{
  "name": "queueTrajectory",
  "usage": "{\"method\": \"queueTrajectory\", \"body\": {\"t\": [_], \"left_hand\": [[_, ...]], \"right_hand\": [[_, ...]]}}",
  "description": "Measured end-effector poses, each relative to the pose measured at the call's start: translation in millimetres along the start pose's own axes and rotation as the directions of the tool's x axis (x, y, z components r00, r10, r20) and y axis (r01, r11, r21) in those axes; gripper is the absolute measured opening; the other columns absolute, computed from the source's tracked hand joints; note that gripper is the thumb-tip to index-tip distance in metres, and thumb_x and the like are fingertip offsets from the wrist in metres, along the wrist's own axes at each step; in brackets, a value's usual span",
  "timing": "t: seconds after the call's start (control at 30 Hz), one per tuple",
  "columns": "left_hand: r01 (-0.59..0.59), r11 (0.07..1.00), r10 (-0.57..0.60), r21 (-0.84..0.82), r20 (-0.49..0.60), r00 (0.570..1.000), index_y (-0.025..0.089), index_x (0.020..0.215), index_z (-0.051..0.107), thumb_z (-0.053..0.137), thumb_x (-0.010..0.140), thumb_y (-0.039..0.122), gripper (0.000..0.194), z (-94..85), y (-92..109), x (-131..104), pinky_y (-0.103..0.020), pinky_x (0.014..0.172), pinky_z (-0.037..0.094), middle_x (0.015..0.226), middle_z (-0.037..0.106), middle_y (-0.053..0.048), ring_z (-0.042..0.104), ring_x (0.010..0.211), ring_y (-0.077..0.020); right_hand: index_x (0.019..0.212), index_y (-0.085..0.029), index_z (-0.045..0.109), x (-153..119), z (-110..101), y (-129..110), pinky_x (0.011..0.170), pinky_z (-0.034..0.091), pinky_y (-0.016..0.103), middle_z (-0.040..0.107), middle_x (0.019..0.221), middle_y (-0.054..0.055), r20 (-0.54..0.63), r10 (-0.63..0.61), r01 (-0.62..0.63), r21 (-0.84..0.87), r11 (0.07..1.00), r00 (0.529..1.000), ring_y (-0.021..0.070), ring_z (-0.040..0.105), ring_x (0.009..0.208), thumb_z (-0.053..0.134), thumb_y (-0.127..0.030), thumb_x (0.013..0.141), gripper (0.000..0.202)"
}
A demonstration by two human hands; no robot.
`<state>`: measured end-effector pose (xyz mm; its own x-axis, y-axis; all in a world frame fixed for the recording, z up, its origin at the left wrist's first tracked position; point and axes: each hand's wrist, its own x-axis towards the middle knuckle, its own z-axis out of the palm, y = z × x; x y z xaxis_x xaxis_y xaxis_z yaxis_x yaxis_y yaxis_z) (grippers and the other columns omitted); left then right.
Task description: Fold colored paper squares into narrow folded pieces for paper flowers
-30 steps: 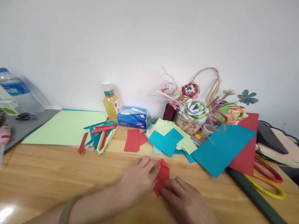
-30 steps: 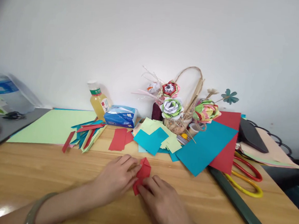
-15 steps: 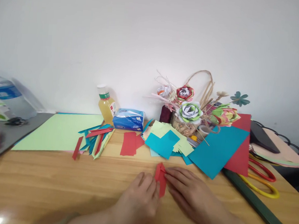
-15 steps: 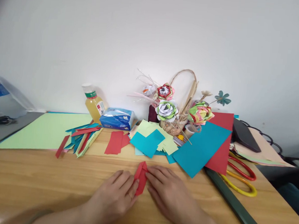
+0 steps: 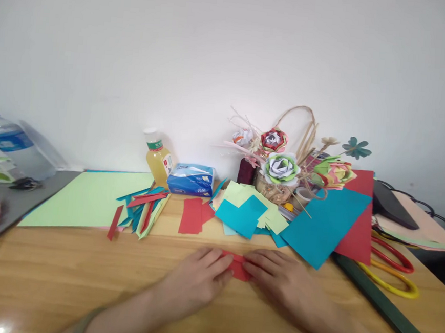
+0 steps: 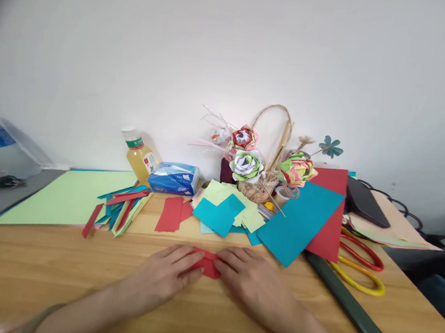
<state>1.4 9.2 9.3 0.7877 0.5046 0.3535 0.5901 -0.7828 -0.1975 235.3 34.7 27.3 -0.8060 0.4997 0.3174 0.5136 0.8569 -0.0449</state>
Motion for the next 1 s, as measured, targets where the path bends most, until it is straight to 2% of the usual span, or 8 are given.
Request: {"method": "queueTrajectory", "body": {"t": [0.13,0.27,0.37,0.47,0.57,0.63,0.83,1.0], "left_hand": [[0.074,0.996,-0.072,-0.046,0.045,0.996,0.013,0.119,0.052,0.042,0.093,0.014,0.028,4.5,-7,1,-0.031,0.082,0.050,0.114,0.061,-0.008,0.058,0.097,-0.0199],[0.215,0.937,-0.221,-0.275,0.008,0.975,0.016,0.130,0.042,0.038,0.091,0.011,0.040,13.9,-15,-1,-0.030,0.087,0.050,0.120,0.058,-0.008,0.058,0.102,-0.0169],[0.295,0.879,-0.323,-0.374,-0.014,0.946,0.018,0.127,0.045,0.046,0.084,0.009,0.043,15.2,-21,-2,-0.029,0.086,0.050,0.116,0.058,-0.008,0.058,0.102,-0.0161],[0.364,0.852,-0.404,-0.376,-0.031,0.914,0.016,0.112,0.053,0.053,0.080,0.009,0.033,14.1,-25,-2,-0.029,0.079,0.053,0.103,0.061,-0.007,0.060,0.092,-0.0162],[0.325,0.878,-0.366,-0.352,-0.056,0.929,0.016,0.092,0.059,0.051,0.085,0.012,0.011,15.7,-26,-3,-0.029,0.072,0.053,0.092,0.063,-0.006,0.060,0.082,-0.0163],[0.268,0.906,-0.309,-0.326,-0.077,0.948,0.016,0.085,0.061,0.046,0.090,0.014,0.016,17.9,-26,-3,-0.030,0.070,0.053,0.089,0.065,-0.006,0.060,0.081,-0.0173],[0.220,0.944,-0.246,-0.246,-0.084,0.966,0.012,0.099,0.061,0.036,0.096,0.017,0.026,18.9,-27,0,-0.031,0.081,0.052,0.105,0.064,-0.010,0.058,0.099,-0.0182],[0.027,0.992,-0.038,-0.127,-0.085,0.996,0.013,0.098,0.062,0.037,0.096,0.015,0.026,19.1,-35,-3,-0.032,0.084,0.052,0.104,0.067,-0.009,0.061,0.099,-0.0177]], "right_hand": [[0.113,-0.021,0.059,3,7,10,0.076,0.051,0.037,0.063,0.115,0.007,-0.001,0.004,-0.004,-0.035,0.999,1.000,0.0230,0.059,0.103,0.047,-0.016,0.090,0.027],[0.121,-0.016,0.054,6,13,18,0.079,0.051,0.038,0.065,0.108,0.010,-0.009,-0.013,0.013,-0.015,1.000,1.000,0.0222,0.058,0.102,0.044,-0.015,0.091,0.032],[0.116,-0.014,0.056,8,15,20,0.080,0.051,0.038,0.067,0.103,0.010,-0.028,-0.004,0.005,0.011,1.000,1.000,0.0213,0.059,0.100,0.043,-0.016,0.092,0.028],[0.108,-0.016,0.059,9,15,20,0.079,0.051,0.033,0.067,0.099,0.008,-0.043,0.022,-0.020,0.037,0.999,0.999,0.0187,0.060,0.097,0.043,-0.018,0.092,0.023],[0.102,-0.018,0.062,10,15,20,0.079,0.051,0.033,0.067,0.098,0.007,-0.053,0.026,-0.023,0.054,0.998,0.998,0.0182,0.060,0.096,0.044,-0.020,0.092,0.020],[0.100,-0.018,0.062,9,16,21,0.078,0.051,0.034,0.066,0.102,0.007,-0.052,0.022,-0.019,0.059,0.998,0.998,0.0194,0.059,0.099,0.045,-0.019,0.092,0.019],[0.101,-0.018,0.063,9,15,20,0.076,0.051,0.032,0.067,0.102,0.006,-0.072,-0.009,0.012,0.037,0.999,0.997,0.0197,0.059,0.098,0.046,-0.018,0.091,0.020],[0.096,-0.017,0.065,12,13,13,0.071,0.050,0.031,0.069,0.094,0.006,-0.146,-0.031,0.024,-0.049,0.999,0.989,0.0191,0.062,0.091,0.043,-0.016,0.090,0.022]]}}
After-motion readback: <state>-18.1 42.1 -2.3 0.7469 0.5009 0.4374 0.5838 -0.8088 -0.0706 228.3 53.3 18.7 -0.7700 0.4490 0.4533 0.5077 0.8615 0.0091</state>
